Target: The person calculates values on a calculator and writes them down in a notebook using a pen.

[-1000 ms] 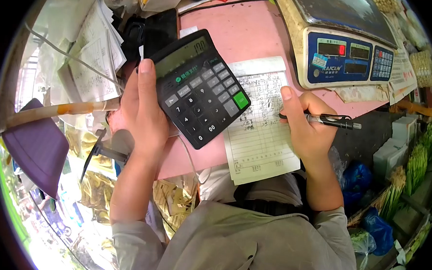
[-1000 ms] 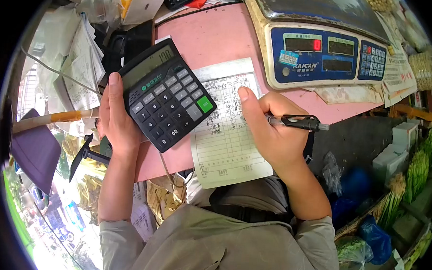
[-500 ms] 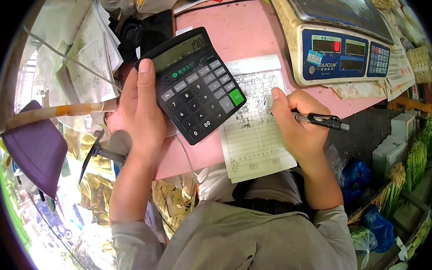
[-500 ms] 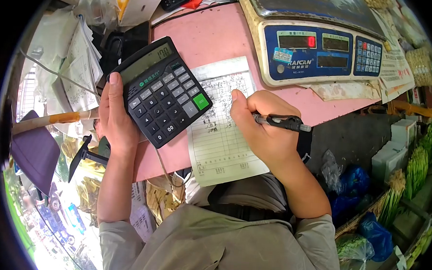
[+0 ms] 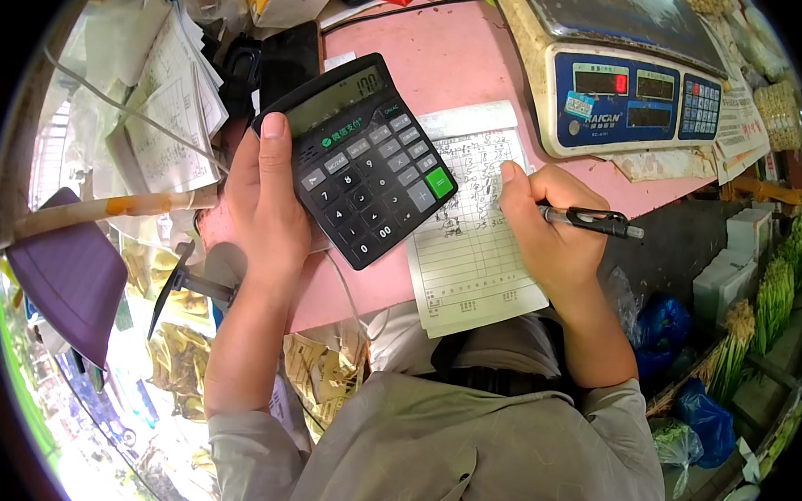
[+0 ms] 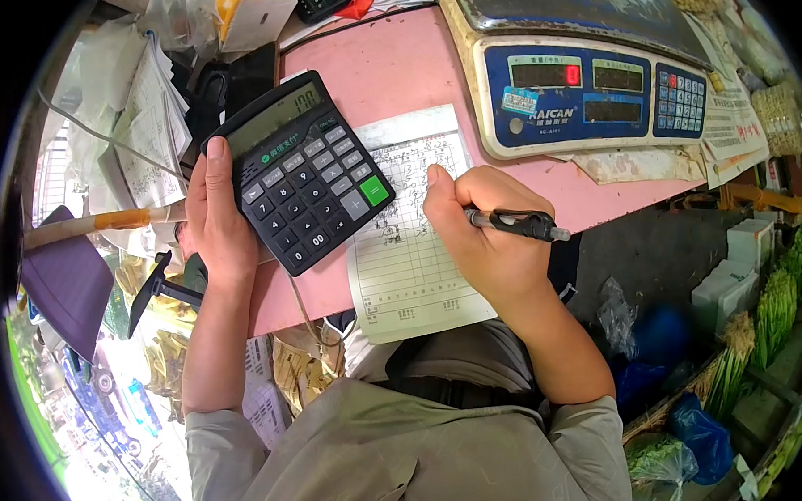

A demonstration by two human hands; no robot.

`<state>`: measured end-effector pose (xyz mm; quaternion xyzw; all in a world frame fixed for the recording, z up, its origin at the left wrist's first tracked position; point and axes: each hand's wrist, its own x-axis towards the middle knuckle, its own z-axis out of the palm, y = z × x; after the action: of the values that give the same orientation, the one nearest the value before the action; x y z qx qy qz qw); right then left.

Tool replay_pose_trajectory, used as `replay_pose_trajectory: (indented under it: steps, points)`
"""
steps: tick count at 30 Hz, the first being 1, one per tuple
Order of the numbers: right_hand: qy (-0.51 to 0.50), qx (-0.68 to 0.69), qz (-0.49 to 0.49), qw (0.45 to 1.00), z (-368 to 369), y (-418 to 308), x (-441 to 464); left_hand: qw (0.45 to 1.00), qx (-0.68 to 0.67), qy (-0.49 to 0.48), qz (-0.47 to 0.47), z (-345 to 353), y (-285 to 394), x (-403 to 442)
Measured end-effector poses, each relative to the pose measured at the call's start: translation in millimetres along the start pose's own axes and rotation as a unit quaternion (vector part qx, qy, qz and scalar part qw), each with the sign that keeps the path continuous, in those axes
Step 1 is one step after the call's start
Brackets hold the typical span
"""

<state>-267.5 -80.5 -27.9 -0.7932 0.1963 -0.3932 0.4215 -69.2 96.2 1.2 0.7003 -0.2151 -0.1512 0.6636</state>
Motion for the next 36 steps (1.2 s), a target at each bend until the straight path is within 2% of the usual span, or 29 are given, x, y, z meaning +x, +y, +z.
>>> replay_pose_trajectory:
  steps: [6, 11, 16, 19, 20, 23, 28, 30, 36]
  points:
    - [-0.010, -0.004, -0.012, 1.000, -1.4, -0.7, 0.6, 1.000, -0.010, 0.011, 0.003, 6.7, 3.5, -0.7]
    - [0.015, 0.020, 0.042, 0.999, -1.0, 3.3, -3.2, 1.000, -0.004, -0.015, -0.006, 8.4, 11.9, -2.5]
    - [-0.001, 0.018, 0.024, 1.000, -2.7, 2.8, -1.4, 1.000, 0.007, -0.030, 0.000, 10.0, 11.1, -3.3]
    - [-0.006, 0.037, 0.035, 0.999, -2.7, 1.6, -2.2, 1.000, -0.009, -0.006, -0.002, 13.1, 10.2, -4.7]
    - [0.005, 0.055, 0.058, 0.997, -2.2, 1.1, -2.4, 1.000, 0.002, -0.013, 0.000, 11.2, 8.9, -4.8]
    - [-0.009, 0.025, 0.027, 0.999, -3.0, -1.3, 1.3, 1.000, 0.010, -0.029, 0.004, 10.1, 10.6, -5.8]
    - [0.002, 0.029, 0.039, 0.999, -2.4, 1.2, -0.9, 0.999, 0.019, -0.046, 0.003, 5.6, 12.7, -6.2]
    - [0.000, 0.019, 0.030, 0.999, -3.9, 1.0, -0.8, 0.995, 0.003, -0.095, 0.008, 1.3, 13.7, -5.3]
    - [-0.004, 0.021, 0.035, 0.999, -4.1, 2.0, -1.7, 0.998, -0.029, -0.062, -0.016, 9.0, 15.3, -7.3]
